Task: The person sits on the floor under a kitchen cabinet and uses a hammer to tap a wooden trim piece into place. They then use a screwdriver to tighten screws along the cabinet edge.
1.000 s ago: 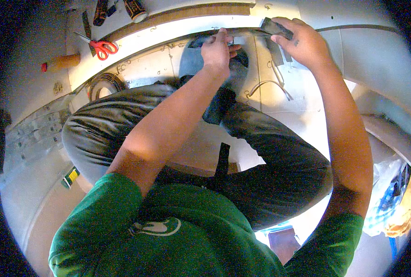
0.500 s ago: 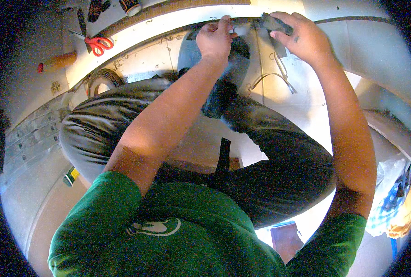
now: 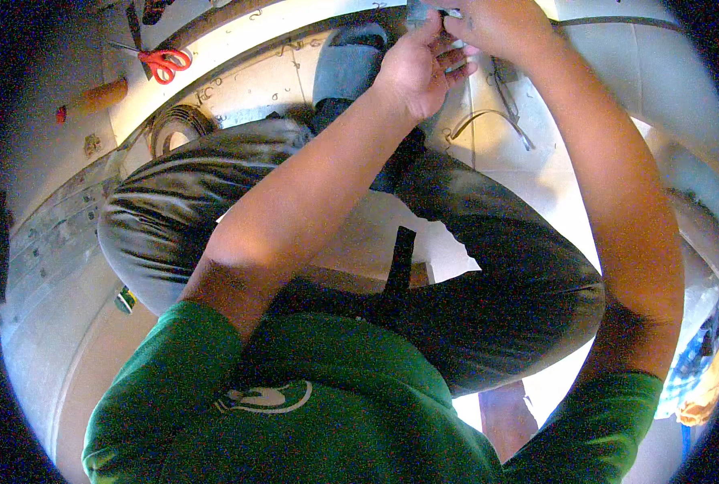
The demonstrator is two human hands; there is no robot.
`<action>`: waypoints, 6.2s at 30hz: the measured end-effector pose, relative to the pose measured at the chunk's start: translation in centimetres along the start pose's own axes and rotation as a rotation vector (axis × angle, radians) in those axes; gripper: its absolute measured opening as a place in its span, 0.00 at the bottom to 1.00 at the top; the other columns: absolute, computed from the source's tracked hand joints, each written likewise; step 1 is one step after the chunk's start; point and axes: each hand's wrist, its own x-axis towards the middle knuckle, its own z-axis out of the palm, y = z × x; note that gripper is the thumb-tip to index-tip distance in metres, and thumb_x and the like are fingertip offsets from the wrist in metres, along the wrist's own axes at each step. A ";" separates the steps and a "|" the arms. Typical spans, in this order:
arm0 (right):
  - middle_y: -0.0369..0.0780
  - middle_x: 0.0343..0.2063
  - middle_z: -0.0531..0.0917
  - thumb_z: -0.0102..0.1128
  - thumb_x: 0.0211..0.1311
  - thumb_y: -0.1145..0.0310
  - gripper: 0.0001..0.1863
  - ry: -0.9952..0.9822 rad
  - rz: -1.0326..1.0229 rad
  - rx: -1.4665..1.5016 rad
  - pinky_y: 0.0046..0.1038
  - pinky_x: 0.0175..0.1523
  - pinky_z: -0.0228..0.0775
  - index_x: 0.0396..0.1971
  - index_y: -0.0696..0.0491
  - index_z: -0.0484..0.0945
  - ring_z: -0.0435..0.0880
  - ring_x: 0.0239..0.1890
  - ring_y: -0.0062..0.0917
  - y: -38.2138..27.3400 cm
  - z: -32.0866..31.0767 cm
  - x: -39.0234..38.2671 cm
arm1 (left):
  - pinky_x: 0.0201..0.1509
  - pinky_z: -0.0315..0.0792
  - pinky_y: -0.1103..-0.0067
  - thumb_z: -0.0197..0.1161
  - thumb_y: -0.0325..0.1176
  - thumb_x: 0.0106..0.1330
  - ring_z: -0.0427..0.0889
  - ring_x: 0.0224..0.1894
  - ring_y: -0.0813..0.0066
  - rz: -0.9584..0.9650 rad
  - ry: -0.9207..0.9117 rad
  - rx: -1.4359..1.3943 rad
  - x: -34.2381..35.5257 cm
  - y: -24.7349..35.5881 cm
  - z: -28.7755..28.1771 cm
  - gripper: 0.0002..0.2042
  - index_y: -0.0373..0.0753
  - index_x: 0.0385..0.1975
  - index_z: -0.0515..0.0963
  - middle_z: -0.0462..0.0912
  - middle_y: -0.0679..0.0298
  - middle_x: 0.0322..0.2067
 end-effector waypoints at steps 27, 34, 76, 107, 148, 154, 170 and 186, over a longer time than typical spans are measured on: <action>0.42 0.36 0.85 0.65 0.55 0.62 0.20 -0.011 0.016 0.120 0.38 0.46 0.79 0.50 0.38 0.87 0.86 0.38 0.38 0.4 -0.1 0.7 | 0.41 0.78 0.69 0.47 0.40 0.80 0.79 0.39 0.67 0.081 0.238 -0.214 1.7 0.1 1.6 0.11 0.40 0.48 0.70 0.79 0.61 0.40; 0.42 0.37 0.86 0.64 0.55 0.62 0.20 -0.053 0.037 0.063 0.38 0.49 0.79 0.49 0.39 0.88 0.86 0.41 0.37 -0.3 0.0 1.3 | 0.43 0.77 0.68 0.43 0.42 0.82 0.79 0.39 0.67 0.090 0.178 -0.284 1.8 0.0 1.3 0.13 0.41 0.51 0.70 0.79 0.60 0.42; 0.40 0.35 0.84 0.69 0.56 0.61 0.17 -0.056 0.158 0.071 0.37 0.43 0.78 0.48 0.39 0.88 0.85 0.36 0.35 3.7 -1.0 -2.2 | 0.28 0.83 0.80 0.45 0.37 0.81 0.82 0.31 0.73 -0.059 0.154 -0.134 3.6 -2.1 4.9 0.10 0.39 0.46 0.72 0.80 0.61 0.36; 0.39 0.41 0.85 0.65 0.58 0.62 0.20 -0.080 0.157 0.106 0.35 0.51 0.80 0.52 0.34 0.86 0.86 0.41 0.35 1.1 -1.2 -0.5 | 0.34 0.82 0.72 0.44 0.37 0.80 0.81 0.33 0.67 0.019 0.148 -0.124 3.1 -0.6 2.7 0.11 0.38 0.45 0.72 0.80 0.59 0.37; 0.42 0.37 0.88 0.64 0.57 0.52 0.18 -0.015 -0.025 0.135 0.39 0.46 0.79 0.46 0.42 0.88 0.87 0.39 0.36 -0.8 0.7 2.4 | 0.51 0.73 0.69 0.45 0.38 0.81 0.78 0.47 0.72 0.172 0.278 -0.173 0.7 1.8 0.2 0.11 0.42 0.53 0.70 0.78 0.64 0.47; 0.40 0.33 0.88 0.65 0.57 0.52 0.17 -0.048 0.100 0.190 0.39 0.44 0.80 0.45 0.39 0.88 0.87 0.35 0.36 -1.1 1.2 2.0 | 0.50 0.73 0.70 0.47 0.36 0.80 0.78 0.45 0.72 0.168 0.289 -0.189 0.9 1.8 -0.1 0.09 0.42 0.51 0.71 0.78 0.64 0.44; 0.43 0.43 0.87 0.62 0.61 0.51 0.21 -0.163 0.262 0.132 0.38 0.52 0.79 0.54 0.35 0.84 0.87 0.43 0.37 -3.2 0.3 2.6 | 0.51 0.75 0.71 0.46 0.37 0.81 0.79 0.43 0.70 0.186 0.278 -0.132 1.4 2.9 -1.4 0.10 0.39 0.48 0.72 0.79 0.63 0.41; 0.38 0.37 0.83 0.63 0.64 0.53 0.19 0.063 0.069 0.034 0.36 0.44 0.79 0.55 0.33 0.84 0.86 0.37 0.34 -1.9 3.5 1.3 | 0.55 0.72 0.63 0.41 0.40 0.82 0.78 0.50 0.68 0.132 0.190 -0.122 -0.2 2.0 -1.4 0.12 0.44 0.56 0.67 0.77 0.63 0.50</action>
